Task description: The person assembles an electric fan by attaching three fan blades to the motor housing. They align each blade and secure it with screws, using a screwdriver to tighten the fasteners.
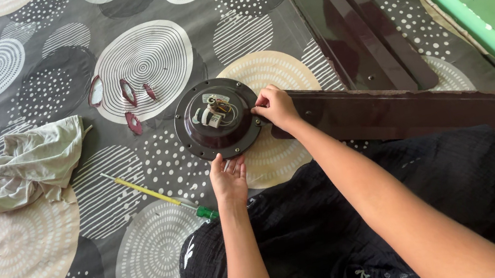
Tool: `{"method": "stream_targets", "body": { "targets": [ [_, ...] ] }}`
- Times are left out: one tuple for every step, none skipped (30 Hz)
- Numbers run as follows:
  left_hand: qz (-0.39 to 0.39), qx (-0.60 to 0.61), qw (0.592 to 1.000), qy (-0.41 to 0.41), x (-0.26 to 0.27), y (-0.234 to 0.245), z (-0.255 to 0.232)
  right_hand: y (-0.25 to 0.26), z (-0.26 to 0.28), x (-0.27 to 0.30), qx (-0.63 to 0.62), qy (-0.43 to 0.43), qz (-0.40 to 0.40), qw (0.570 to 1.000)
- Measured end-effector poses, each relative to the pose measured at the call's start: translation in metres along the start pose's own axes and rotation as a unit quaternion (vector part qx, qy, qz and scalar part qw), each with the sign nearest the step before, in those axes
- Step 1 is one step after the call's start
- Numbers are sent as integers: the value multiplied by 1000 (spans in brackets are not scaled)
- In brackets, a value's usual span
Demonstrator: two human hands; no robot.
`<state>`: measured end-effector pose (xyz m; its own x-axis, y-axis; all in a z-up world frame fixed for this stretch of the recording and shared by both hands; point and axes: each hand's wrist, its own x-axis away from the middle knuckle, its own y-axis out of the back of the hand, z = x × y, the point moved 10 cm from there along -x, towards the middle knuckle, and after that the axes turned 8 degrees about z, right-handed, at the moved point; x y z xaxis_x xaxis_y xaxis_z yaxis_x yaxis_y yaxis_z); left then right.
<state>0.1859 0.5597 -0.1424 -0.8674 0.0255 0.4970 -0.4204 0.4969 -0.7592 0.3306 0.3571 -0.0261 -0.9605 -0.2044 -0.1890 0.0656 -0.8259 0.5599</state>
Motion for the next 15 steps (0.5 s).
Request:
{"method": "stream_targets", "body": {
  "targets": [
    [1, 2, 1000, 3, 0, 0, 0, 0, 2, 0, -3, 7, 4, 1000],
    [1, 4, 1000, 6, 0, 1, 0, 0, 4, 0, -6, 14, 8, 1000],
    [-2, 1, 1000, 5, 0, 3, -1, -2, 8, 0, -25, 38, 34, 998],
    [-3, 0, 1000, 4, -1, 3, 0, -4, 12, 0, -43, 62, 59, 995],
    [-5, -1, 1000, 4, -1, 4, 0, -6, 16, 0, -61, 86, 85, 991],
    [-3, 1, 1000, 3, -2, 3, 1, -2, 12, 1, -55, 72, 70, 993],
    [0, 2, 1000, 1, -2, 3, 2, -1, 8, 1, -49, 58, 56, 996],
    [2, 3, 1000, -2, -2, 3, 0, 0, 6, 1, -45, 45, 42, 997],
    [0, 5, 1000, 4, -2, 3, 2, 0, 3, 1, -22, 29, 21, 999],
    [-1, 6, 1000, 8, -2, 3, 1, 1, 2, 1, 1, 15, 1, 1000],
    [-3, 8, 1000, 12, -2, 3, 0, 4, 0, 0, 23, 0, -19, 1000],
    [-3, 6, 1000, 10, -2, 3, 0, 0, 2, 0, 0, 14, -2, 1000],
    [-3, 5, 1000, 8, -1, 3, -1, -3, 4, 0, -23, 28, 16, 999],
    [-3, 5, 1000, 6, 0, 3, 0, -4, 5, 1, -44, 42, 34, 998],
    [-6, 3, 1000, 6, 1, 3, 1, -5, 5, 3, -49, 46, 46, 997]
  ]
}}
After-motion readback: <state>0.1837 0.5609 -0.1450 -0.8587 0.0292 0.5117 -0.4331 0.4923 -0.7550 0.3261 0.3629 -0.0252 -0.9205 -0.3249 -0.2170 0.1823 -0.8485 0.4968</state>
